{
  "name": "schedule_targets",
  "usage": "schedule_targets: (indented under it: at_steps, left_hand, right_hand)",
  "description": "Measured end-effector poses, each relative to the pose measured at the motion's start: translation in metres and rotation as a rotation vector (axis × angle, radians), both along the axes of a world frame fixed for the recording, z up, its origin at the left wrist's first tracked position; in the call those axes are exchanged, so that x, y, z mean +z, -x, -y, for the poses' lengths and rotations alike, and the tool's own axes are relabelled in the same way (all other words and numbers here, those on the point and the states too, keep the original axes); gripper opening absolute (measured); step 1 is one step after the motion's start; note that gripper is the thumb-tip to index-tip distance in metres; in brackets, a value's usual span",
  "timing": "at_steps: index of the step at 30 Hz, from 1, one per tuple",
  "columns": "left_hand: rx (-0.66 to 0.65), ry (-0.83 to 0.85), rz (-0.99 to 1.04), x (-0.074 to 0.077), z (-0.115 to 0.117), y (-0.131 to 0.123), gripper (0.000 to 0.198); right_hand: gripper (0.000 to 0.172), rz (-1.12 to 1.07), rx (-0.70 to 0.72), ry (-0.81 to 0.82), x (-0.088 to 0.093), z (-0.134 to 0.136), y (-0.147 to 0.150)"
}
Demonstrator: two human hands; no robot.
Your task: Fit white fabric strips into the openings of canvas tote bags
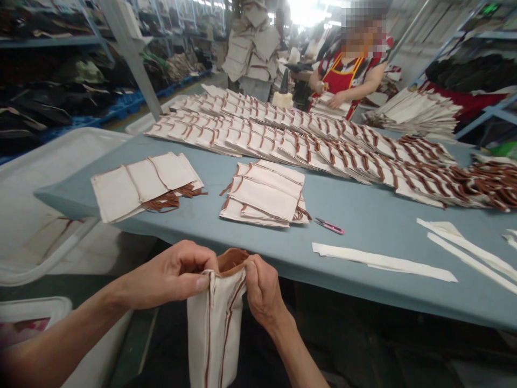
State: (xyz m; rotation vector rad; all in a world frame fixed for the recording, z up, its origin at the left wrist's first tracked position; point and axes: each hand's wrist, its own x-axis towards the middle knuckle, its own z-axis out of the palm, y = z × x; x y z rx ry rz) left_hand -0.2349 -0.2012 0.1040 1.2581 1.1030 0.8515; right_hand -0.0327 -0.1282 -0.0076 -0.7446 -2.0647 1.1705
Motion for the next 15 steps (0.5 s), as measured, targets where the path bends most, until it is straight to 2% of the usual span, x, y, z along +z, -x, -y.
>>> schedule_targets:
  at_steps: [2, 4, 8, 11, 15]
  left_hand:
    - [-0.010, 0.003, -0.030, 0.004, 0.000, 0.000, 0.020]
    - [-0.030, 0.005, -0.062, 0.009, -0.001, 0.000, 0.021]
    - [-0.066, -0.010, -0.213, 0.023, -0.004, -0.002, 0.025]
    - [-0.074, -0.057, -0.310, 0.032, -0.005, -0.004, 0.029]
    - [-0.041, -0.098, -0.386, 0.036, -0.002, -0.006, 0.029]
  right_hand:
    - [0.040, -0.001, 0.027, 0.012, 0.007, -0.004, -0.003]
    - [0.042, -0.016, 0.084, 0.022, 0.021, -0.009, -0.005]
    - [0.042, -0.089, 0.253, -0.072, 0.065, -0.016, -0.003]
    - [0.034, -0.036, 0.254, -0.183, 0.093, -0.016, 0.003]
    - [0.027, 0.052, 0.266, -0.147, 0.104, -0.014, 0.005]
